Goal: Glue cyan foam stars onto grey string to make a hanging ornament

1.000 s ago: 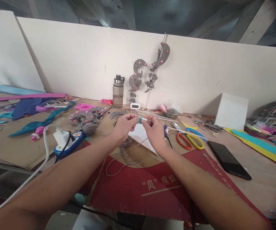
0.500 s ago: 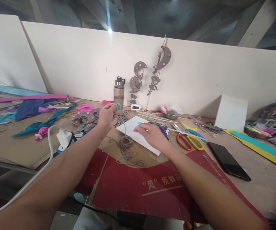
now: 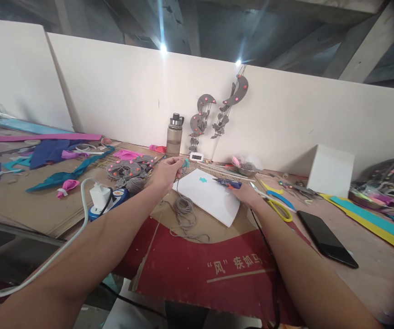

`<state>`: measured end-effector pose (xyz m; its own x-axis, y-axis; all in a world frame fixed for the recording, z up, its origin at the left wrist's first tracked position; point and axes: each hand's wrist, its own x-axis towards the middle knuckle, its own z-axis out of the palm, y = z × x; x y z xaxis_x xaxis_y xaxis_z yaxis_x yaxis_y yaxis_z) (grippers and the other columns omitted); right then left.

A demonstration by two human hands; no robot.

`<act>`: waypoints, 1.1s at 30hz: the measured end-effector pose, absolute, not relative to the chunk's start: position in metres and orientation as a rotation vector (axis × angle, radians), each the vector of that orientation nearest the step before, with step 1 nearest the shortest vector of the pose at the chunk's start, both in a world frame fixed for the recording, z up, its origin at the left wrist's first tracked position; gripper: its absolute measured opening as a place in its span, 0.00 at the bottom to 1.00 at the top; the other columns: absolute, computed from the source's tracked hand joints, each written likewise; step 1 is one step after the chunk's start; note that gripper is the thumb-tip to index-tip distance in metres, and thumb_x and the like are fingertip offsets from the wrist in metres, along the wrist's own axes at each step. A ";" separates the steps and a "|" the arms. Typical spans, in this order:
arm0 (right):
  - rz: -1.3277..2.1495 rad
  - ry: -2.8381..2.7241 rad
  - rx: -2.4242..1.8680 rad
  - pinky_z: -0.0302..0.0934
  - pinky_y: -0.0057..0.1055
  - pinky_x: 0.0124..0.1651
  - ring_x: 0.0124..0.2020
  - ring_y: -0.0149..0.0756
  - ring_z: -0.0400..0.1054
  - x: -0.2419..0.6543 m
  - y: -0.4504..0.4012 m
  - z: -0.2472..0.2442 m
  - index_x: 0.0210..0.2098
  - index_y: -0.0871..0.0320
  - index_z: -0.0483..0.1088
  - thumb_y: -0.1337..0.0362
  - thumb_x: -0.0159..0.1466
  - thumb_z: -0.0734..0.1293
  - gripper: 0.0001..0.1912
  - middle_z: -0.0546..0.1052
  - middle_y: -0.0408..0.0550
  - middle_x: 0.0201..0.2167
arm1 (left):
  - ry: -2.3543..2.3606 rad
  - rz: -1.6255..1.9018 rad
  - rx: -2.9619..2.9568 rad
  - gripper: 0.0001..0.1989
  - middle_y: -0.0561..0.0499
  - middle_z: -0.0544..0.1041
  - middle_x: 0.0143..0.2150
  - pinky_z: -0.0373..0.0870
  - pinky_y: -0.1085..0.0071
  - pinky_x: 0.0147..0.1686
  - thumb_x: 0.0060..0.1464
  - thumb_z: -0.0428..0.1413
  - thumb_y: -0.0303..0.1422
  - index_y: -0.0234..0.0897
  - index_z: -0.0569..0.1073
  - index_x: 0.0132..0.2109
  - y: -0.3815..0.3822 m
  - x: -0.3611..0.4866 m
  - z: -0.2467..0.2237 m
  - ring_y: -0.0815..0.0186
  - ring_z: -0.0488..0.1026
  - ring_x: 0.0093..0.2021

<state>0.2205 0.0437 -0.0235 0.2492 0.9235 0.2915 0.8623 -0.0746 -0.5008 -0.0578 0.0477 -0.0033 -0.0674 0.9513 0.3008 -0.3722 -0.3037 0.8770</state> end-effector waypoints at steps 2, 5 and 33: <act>0.134 -1.561 -1.981 0.60 0.34 0.28 0.28 0.45 0.71 0.218 0.043 -0.018 0.27 0.60 0.70 0.61 0.49 0.68 0.09 0.74 0.56 0.23 | 0.755 1.590 1.138 0.10 0.56 0.64 0.18 0.49 0.77 0.17 0.41 0.62 0.34 0.33 0.69 0.25 0.047 -0.057 -0.004 0.77 0.57 0.18; 0.228 -1.426 -1.855 0.63 0.34 0.29 0.31 0.42 0.71 0.206 0.038 -0.007 0.36 0.59 0.67 0.62 0.53 0.65 0.12 0.75 0.56 0.33 | 0.770 1.603 1.166 0.11 0.56 0.64 0.18 0.49 0.77 0.18 0.41 0.62 0.35 0.33 0.69 0.25 0.048 -0.057 -0.007 0.76 0.57 0.18; 0.310 -1.930 -1.146 0.59 0.37 0.41 0.36 0.39 0.64 0.131 -0.019 -0.004 0.45 0.56 0.62 0.62 0.62 0.59 0.12 0.72 0.49 0.37 | 0.916 1.600 1.147 0.11 0.57 0.63 0.19 0.49 0.79 0.16 0.41 0.61 0.35 0.34 0.69 0.28 0.043 -0.050 -0.008 0.77 0.57 0.18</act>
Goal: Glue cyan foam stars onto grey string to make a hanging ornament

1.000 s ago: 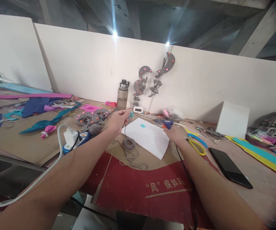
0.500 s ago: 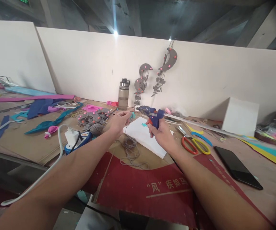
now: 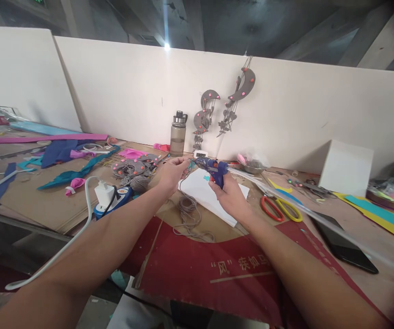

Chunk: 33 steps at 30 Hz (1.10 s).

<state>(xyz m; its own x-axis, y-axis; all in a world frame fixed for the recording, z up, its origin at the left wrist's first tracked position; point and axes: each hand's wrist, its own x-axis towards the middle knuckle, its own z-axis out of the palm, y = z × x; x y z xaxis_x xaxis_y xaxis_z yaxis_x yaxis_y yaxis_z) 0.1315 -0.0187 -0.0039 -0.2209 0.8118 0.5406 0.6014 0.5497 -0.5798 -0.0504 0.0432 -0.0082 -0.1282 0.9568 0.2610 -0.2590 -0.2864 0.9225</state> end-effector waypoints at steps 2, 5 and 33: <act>0.280 -1.942 -1.162 0.59 0.39 0.42 0.37 0.40 0.65 0.132 -0.019 -0.004 0.45 0.57 0.62 0.61 0.63 0.59 0.12 0.72 0.50 0.37 | 0.914 1.606 1.161 0.10 0.57 0.63 0.20 0.49 0.79 0.17 0.42 0.61 0.36 0.34 0.69 0.28 0.043 -0.050 -0.008 0.77 0.57 0.19; 0.244 -1.961 -1.184 0.59 0.40 0.43 0.38 0.41 0.65 0.131 -0.019 -0.004 0.45 0.57 0.62 0.61 0.62 0.59 0.12 0.73 0.52 0.38 | 0.928 1.616 1.169 0.10 0.57 0.63 0.20 0.49 0.79 0.17 0.42 0.60 0.35 0.34 0.69 0.27 0.043 -0.050 -0.009 0.76 0.58 0.19; 0.261 -1.910 -1.203 0.60 0.43 0.44 0.38 0.42 0.66 0.130 -0.020 -0.003 0.45 0.56 0.62 0.60 0.61 0.60 0.13 0.73 0.52 0.38 | 0.891 1.609 1.161 0.08 0.57 0.63 0.20 0.49 0.79 0.17 0.42 0.60 0.33 0.35 0.69 0.26 0.044 -0.050 -0.010 0.76 0.58 0.20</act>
